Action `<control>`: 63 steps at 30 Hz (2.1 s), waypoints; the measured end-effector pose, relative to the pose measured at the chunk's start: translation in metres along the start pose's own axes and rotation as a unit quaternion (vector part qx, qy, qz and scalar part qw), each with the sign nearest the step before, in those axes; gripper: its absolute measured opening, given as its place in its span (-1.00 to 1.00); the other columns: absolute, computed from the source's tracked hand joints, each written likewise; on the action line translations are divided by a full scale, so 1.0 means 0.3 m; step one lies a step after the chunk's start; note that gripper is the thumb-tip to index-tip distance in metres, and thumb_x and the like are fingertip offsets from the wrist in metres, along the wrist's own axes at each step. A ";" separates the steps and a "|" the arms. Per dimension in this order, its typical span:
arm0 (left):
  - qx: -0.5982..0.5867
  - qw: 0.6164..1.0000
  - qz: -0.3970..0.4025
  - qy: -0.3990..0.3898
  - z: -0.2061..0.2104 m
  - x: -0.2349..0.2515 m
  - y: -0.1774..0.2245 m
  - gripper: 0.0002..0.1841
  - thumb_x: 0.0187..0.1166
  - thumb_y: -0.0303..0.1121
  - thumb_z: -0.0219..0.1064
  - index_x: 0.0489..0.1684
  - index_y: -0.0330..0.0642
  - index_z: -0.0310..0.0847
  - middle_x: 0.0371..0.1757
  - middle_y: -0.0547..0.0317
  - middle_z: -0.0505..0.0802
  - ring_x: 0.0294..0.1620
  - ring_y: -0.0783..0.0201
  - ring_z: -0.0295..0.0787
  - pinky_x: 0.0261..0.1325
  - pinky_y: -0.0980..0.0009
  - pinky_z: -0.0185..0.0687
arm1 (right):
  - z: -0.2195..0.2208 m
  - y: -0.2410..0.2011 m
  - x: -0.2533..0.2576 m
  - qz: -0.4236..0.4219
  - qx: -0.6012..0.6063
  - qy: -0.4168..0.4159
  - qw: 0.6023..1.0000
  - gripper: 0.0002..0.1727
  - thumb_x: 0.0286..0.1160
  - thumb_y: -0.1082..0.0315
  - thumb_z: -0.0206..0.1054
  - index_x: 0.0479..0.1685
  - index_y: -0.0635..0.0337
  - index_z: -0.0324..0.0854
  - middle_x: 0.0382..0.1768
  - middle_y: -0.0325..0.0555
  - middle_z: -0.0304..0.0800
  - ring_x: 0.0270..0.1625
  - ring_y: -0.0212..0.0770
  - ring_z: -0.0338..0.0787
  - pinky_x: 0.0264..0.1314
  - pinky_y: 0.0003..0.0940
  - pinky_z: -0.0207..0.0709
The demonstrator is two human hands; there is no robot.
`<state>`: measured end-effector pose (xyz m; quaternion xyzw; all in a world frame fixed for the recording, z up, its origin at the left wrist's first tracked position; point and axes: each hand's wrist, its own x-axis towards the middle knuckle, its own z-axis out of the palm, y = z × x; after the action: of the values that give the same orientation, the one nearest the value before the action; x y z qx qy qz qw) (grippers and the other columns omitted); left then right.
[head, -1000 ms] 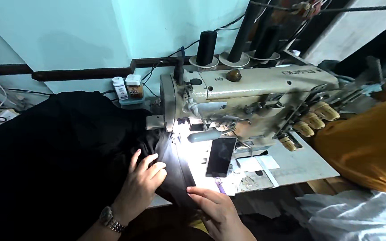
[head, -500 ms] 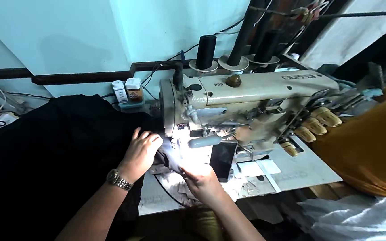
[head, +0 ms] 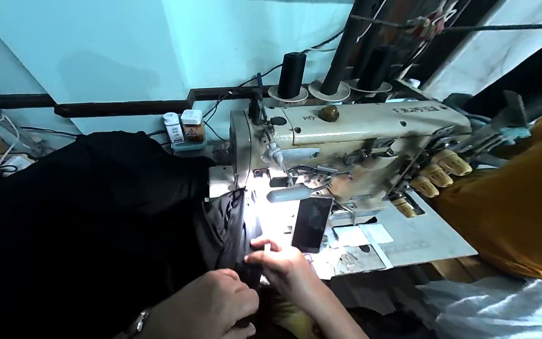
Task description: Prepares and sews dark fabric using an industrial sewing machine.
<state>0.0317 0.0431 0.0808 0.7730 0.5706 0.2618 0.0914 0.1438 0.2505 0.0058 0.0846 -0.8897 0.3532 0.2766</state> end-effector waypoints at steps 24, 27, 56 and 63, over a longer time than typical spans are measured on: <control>0.338 0.907 -0.173 0.180 0.075 -0.033 -0.226 -0.80 0.53 -0.51 0.21 -0.25 0.03 0.74 0.03 0.26 0.87 0.50 -0.03 0.63 0.66 -0.52 0.01 | -0.051 -0.013 -0.061 -0.015 -0.069 -0.005 0.997 -0.77 0.62 0.41 0.23 -0.05 0.05 0.84 0.27 -0.27 0.88 0.27 -0.40 0.85 0.22 -0.45 0.75; 0.356 0.899 -0.187 0.173 0.022 0.008 -0.271 -0.77 0.48 -0.57 0.22 -0.25 0.00 0.75 0.01 0.24 0.87 0.49 -0.05 0.64 0.65 -0.51 0.05 | -0.045 0.023 0.005 -0.018 -0.101 0.002 0.995 -0.76 0.68 0.35 0.21 -0.07 0.05 0.85 0.17 -0.28 0.92 0.21 -0.38 0.88 0.21 -0.41 0.76; 0.252 0.932 -0.252 0.058 -0.111 0.096 -0.376 -0.49 0.44 -0.54 0.24 0.26 0.28 0.81 0.18 0.27 0.86 0.50 0.08 0.64 0.71 -0.42 0.01 | 0.022 0.096 0.141 -0.025 -0.259 0.086 0.962 -0.75 0.47 0.43 0.34 -0.04 -0.02 0.90 -0.10 -0.14 0.95 -0.07 -0.11 0.94 -0.08 -0.10 0.82; 0.159 0.863 -0.351 0.327 0.011 0.152 -0.410 -0.69 0.53 -0.05 0.34 -0.34 -0.12 0.78 0.35 0.06 0.80 0.54 -0.02 0.59 0.50 -0.24 0.41 | 0.056 0.085 0.076 0.004 -0.221 0.106 0.969 -0.74 0.35 0.41 0.32 -0.12 0.09 0.91 -0.34 -0.12 0.93 -0.27 -0.14 0.92 -0.19 -0.18 0.79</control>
<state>-0.0597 0.1270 0.0377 0.3961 0.8350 0.3560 -0.1383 0.1088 0.2588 -0.0065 -0.0201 -0.9117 0.1555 0.3798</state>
